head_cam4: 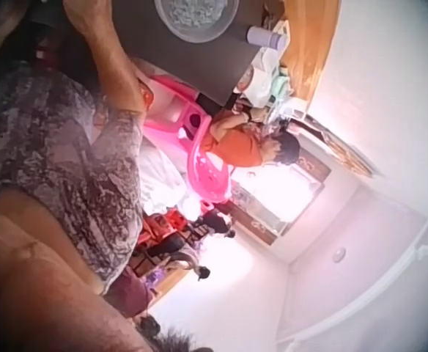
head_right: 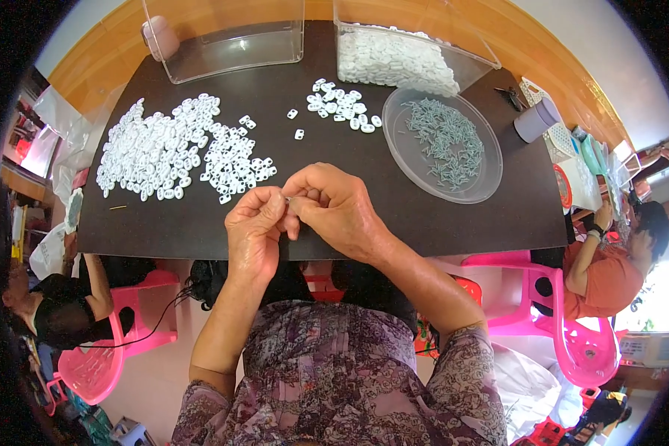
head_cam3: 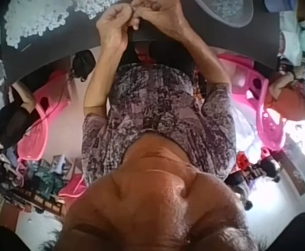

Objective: Assembling small white plastic components by inserting grey pieces at a workshop table.

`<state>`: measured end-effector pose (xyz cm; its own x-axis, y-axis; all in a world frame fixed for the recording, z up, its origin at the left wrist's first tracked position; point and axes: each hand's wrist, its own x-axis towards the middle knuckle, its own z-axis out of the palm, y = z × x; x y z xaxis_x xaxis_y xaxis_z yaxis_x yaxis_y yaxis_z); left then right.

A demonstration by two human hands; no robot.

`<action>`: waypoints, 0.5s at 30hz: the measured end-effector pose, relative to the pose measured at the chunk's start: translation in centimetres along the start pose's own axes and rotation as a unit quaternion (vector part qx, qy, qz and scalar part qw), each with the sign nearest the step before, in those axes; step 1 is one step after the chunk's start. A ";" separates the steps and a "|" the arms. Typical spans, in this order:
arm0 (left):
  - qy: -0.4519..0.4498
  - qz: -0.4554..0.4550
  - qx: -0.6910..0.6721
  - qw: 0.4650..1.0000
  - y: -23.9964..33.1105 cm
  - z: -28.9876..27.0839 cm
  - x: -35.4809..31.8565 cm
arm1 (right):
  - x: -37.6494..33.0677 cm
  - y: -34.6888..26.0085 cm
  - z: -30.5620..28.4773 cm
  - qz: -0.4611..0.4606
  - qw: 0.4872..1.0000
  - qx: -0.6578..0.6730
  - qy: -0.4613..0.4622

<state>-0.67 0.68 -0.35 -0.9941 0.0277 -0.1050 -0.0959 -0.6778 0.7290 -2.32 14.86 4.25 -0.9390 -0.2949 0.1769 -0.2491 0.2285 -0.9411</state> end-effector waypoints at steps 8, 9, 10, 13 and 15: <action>-0.014 0.025 0.100 0.995 0.9 -0.3 -0.5 | 0.3 0.7 0.4 -0.021 0.998 0.050 -0.014; -0.014 0.006 0.105 0.994 1.1 -0.2 -0.6 | 0.3 0.9 0.2 -0.011 0.996 0.083 -0.024; -0.012 0.005 0.105 0.994 1.3 -0.3 -0.7 | 0.3 0.9 0.1 -0.009 0.996 0.085 -0.026; -0.012 -0.012 0.087 0.996 1.5 -0.5 -0.8 | 0.2 1.0 -0.1 0.041 0.994 0.095 -0.033; 0.020 -0.013 0.073 0.997 1.5 -0.3 -0.9 | 0.0 1.1 -0.2 0.068 0.992 0.101 -0.034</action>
<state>0.11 -0.59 0.70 -0.9886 0.0137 -0.1501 -0.1317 -0.5629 0.8160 -2.66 15.31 3.29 -0.9406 -0.3380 0.0309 -0.0625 0.0828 -0.9946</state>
